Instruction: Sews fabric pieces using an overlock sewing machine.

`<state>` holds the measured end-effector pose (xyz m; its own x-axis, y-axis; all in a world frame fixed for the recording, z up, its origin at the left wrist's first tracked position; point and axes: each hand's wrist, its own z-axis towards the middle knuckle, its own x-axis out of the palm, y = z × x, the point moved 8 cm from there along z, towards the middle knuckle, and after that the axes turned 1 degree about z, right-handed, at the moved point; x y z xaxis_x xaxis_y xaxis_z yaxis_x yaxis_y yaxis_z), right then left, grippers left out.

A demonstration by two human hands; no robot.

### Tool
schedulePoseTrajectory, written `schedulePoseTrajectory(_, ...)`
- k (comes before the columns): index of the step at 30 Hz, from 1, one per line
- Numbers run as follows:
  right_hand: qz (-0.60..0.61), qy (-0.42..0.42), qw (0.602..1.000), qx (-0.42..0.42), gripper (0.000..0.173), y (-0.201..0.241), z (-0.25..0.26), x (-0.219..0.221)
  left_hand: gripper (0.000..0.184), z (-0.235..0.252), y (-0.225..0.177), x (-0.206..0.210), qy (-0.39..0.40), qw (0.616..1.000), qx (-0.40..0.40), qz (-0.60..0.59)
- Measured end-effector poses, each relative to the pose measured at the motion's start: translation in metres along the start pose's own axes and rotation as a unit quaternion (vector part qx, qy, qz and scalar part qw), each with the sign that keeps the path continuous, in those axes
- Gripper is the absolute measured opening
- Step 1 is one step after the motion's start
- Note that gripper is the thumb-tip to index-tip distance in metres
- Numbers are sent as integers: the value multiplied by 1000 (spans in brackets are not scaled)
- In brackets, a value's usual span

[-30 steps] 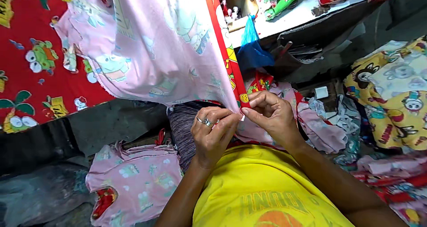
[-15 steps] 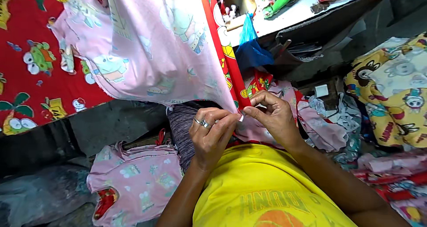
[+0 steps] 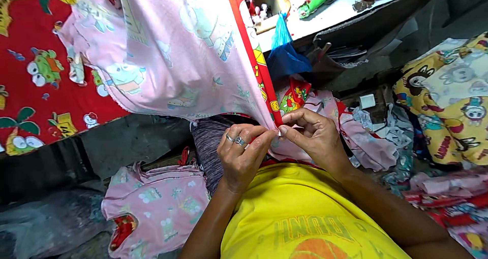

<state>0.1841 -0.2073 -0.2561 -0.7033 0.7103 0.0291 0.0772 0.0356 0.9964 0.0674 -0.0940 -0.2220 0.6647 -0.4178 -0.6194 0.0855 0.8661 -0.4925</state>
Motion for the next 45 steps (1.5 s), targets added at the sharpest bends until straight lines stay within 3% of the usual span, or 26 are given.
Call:
schedulePoseTrajectory(16,38,22,999,-1,11,-10,2,2,8,0,7,5,26,1000,-11,2)
schedulePoseTrajectory(22,50,27,998,5,13,-20,12,6,18,-32,66,8,52,978,-197,-36)
schedulePoseTrajectory(24,55,24,998,-4,14,-20,14,5,21,-46,91,-13,-4,955,-296,-29)
schedulePoseTrajectory(28,44,18,999,-6,14,-23,15,0,27,-80,150,-71,-184,868,-460,-48)
schedulePoseTrajectory(31,36,13,999,-12,14,-22,15,1,36,-92,186,-98,-251,841,-476,-59)
schedulePoseTrajectory(34,41,11,999,-12,14,-23,17,3,48,-86,205,-91,-216,854,-450,-151)
schedulePoseTrajectory(36,49,9,999,-5,14,-25,18,5,48,-77,209,-73,-162,859,-433,-221)
schedulePoseTrajectory(39,151,57,986,46,16,-21,13,10,26,-71,197,-65,-138,842,-455,-254)
schedulePoseTrajectory(43,351,263,898,25,17,22,-4,25,24,-39,144,-150,-257,849,-398,-234)
schedulePoseTrajectory(45,312,256,915,25,18,16,2,26,27,-23,117,-194,-285,865,-384,-155)
